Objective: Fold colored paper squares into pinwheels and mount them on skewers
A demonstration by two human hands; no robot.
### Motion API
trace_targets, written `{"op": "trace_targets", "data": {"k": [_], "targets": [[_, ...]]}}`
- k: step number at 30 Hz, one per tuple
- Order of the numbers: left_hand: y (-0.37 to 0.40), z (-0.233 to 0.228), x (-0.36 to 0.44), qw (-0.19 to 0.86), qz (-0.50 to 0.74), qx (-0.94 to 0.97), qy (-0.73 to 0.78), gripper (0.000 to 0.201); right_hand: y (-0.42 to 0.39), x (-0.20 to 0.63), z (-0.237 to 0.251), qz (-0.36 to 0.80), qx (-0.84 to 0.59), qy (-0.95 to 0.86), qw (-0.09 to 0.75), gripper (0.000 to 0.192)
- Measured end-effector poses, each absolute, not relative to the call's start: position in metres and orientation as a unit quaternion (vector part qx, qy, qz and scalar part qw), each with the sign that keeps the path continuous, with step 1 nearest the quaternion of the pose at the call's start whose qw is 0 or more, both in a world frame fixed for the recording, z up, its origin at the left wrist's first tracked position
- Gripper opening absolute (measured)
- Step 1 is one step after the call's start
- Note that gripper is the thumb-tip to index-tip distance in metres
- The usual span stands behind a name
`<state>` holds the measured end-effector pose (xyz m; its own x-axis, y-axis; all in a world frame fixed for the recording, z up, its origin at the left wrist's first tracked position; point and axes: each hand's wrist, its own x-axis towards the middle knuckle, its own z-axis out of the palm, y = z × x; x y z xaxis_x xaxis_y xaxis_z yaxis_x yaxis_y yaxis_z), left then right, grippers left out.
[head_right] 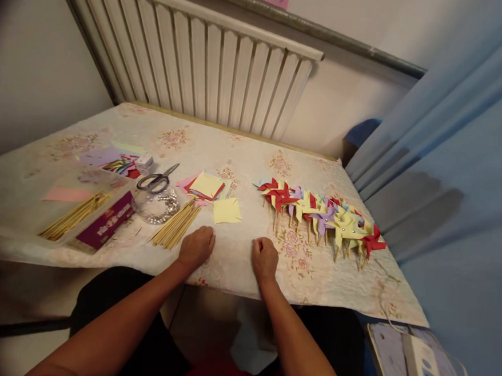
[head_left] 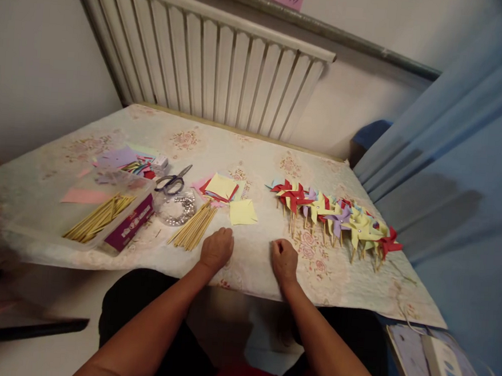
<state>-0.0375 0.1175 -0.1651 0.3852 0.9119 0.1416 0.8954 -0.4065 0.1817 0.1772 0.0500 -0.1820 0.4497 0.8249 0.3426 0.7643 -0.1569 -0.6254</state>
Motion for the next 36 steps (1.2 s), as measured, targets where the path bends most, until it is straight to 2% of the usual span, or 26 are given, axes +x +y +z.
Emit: {"op": "trace_targets", "data": {"k": [9, 16, 24, 34, 36], "targets": [[0.128, -0.168, -0.04, 0.077, 0.146, 0.827, 0.538, 0.022, 0.055, 0.174, -0.184, 0.009, -0.765, -0.552, 0.331, 0.025], [0.147, -0.167, -0.041, 0.151, 0.205, 0.786, 0.563, 0.021, 0.063, 0.17, -0.185, 0.002, -0.778, -0.55, 0.304, 0.025], [0.161, -0.16, -0.045, 0.241, 0.256, 0.727, 0.589, 0.017, 0.075, 0.166, -0.184, 0.0, -0.78, -0.55, 0.3, 0.027], [0.168, -0.169, -0.041, 0.264, 0.32, 0.711, 0.568, 0.017, 0.093, 0.162, -0.181, -0.004, -0.78, -0.543, 0.312, 0.025], [0.171, -0.173, -0.038, 0.259, 0.336, 0.72, 0.549, 0.022, 0.096, 0.162, -0.182, -0.008, -0.778, -0.545, 0.312, 0.025]]}}
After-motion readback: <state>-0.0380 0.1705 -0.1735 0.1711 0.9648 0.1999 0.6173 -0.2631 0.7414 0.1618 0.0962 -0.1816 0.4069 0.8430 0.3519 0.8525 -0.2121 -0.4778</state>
